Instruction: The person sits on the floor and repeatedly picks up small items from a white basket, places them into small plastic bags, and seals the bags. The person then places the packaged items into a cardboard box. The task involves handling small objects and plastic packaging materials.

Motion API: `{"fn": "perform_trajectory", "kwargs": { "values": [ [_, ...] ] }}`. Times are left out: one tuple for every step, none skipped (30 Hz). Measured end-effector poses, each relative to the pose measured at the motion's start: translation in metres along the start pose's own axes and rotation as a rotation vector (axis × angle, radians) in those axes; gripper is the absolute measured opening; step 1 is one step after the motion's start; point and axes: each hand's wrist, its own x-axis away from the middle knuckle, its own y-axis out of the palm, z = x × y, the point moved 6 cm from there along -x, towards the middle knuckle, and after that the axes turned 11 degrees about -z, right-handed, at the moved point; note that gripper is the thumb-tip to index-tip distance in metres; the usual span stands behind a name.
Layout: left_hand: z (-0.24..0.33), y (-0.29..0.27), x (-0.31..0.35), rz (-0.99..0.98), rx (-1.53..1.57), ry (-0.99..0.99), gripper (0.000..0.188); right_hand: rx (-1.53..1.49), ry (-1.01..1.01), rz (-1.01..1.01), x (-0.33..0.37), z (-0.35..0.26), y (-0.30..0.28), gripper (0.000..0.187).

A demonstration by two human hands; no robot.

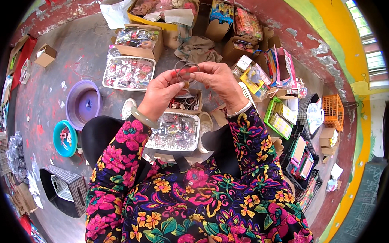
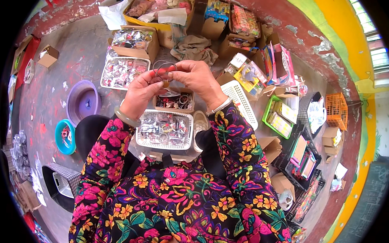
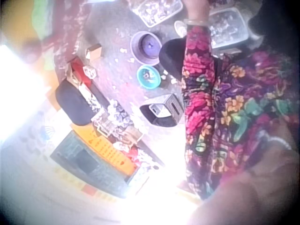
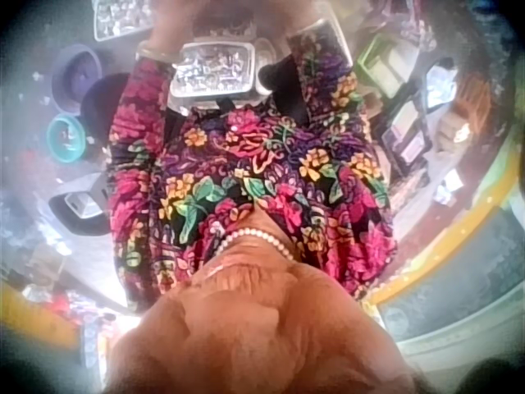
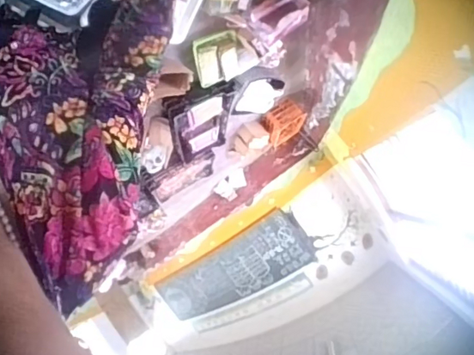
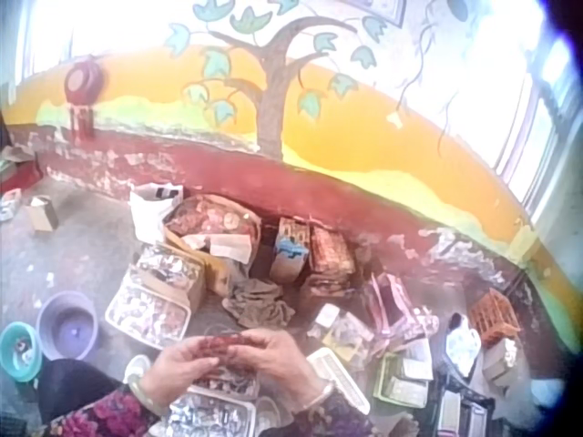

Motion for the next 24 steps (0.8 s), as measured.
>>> {"fn": "perform_trajectory", "kwargs": {
  "values": [
    [0.001, 0.002, -0.001, -0.009, 0.006, 0.018, 0.022, 0.0, -0.009, 0.015, -0.001, 0.004, -0.003, 0.018],
    [0.001, 0.002, -0.001, 0.014, 0.015, 0.019, 0.021, 0.014, -0.016, 0.028, -0.001, 0.007, -0.006, 0.018],
    [0.002, 0.002, -0.002, 0.037, 0.024, 0.02, 0.021, 0.029, -0.023, 0.042, -0.002, 0.011, -0.009, 0.017],
    [0.001, 0.0, -0.002, 0.062, 0.032, 0.021, 0.02, 0.044, -0.031, 0.053, -0.003, 0.012, -0.011, 0.017],
    [-0.001, -0.003, -0.001, 0.084, 0.036, -0.007, 0.02, 0.038, -0.047, 0.055, -0.003, 0.012, -0.01, 0.017],
    [-0.004, -0.007, -0.001, 0.106, 0.04, -0.035, 0.02, 0.033, -0.062, 0.057, -0.003, 0.012, -0.01, 0.017],
    [-0.006, -0.01, 0.0, 0.129, 0.043, -0.063, 0.02, 0.027, -0.078, 0.059, -0.003, 0.011, -0.009, 0.017],
    [-0.005, -0.011, 0.001, 0.137, 0.045, -0.063, 0.02, 0.037, -0.079, 0.051, -0.004, 0.012, -0.009, 0.017],
    [-0.005, -0.012, 0.002, 0.146, 0.048, -0.063, 0.02, 0.047, -0.079, 0.043, -0.005, 0.013, -0.009, 0.017],
    [-0.004, -0.012, 0.002, 0.152, 0.052, -0.062, 0.02, 0.058, -0.08, 0.036, -0.005, 0.013, -0.009, 0.018],
    [-0.004, -0.012, 0.002, 0.149, 0.029, -0.055, 0.02, 0.093, -0.13, 0.052, -0.005, 0.009, -0.009, 0.018],
    [-0.004, -0.012, 0.002, 0.146, 0.006, -0.047, 0.021, 0.128, -0.181, 0.067, -0.005, 0.005, -0.008, 0.017],
    [-0.004, -0.013, 0.002, 0.144, -0.019, -0.039, 0.021, 0.163, -0.232, 0.081, -0.004, 0.001, -0.007, 0.017],
    [-0.005, -0.012, 0.002, 0.131, -0.057, -0.051, 0.021, 0.136, -0.221, 0.075, -0.004, 0.001, -0.007, 0.018],
    [-0.006, -0.012, 0.002, 0.118, -0.095, -0.063, 0.022, 0.109, -0.21, 0.07, -0.004, 0.001, -0.008, 0.018],
    [-0.007, -0.012, 0.002, 0.106, -0.132, -0.076, 0.022, 0.083, -0.198, 0.064, -0.004, 0.002, -0.008, 0.018],
    [-0.009, -0.011, 0.002, 0.092, -0.136, -0.073, 0.022, 0.152, -0.235, 0.069, -0.003, -0.001, -0.01, 0.019],
    [-0.011, -0.011, 0.002, 0.078, -0.139, -0.07, 0.023, 0.221, -0.272, 0.074, -0.003, -0.004, -0.011, 0.019],
    [-0.013, -0.01, 0.002, 0.063, -0.143, -0.068, 0.023, 0.29, -0.308, 0.081, -0.001, -0.006, -0.012, 0.019],
    [-0.014, -0.009, 0.001, 0.074, -0.127, -0.081, 0.023, 0.325, -0.313, 0.079, 0.0, -0.007, -0.014, 0.019],
    [-0.015, -0.009, 0.001, 0.084, -0.112, -0.094, 0.022, 0.361, -0.318, 0.077, 0.0, -0.008, -0.015, 0.018],
    [-0.016, -0.008, 0.001, 0.097, -0.098, -0.107, 0.022, 0.396, -0.325, 0.074, 0.001, -0.008, -0.014, 0.017],
    [-0.015, -0.008, 0.002, 0.104, -0.087, -0.108, 0.022, 0.427, -0.338, 0.09, 0.002, -0.01, -0.014, 0.015],
    [-0.014, -0.007, 0.002, 0.11, -0.075, -0.11, 0.022, 0.458, -0.351, 0.106, 0.003, -0.012, -0.012, 0.014]
  ]
}}
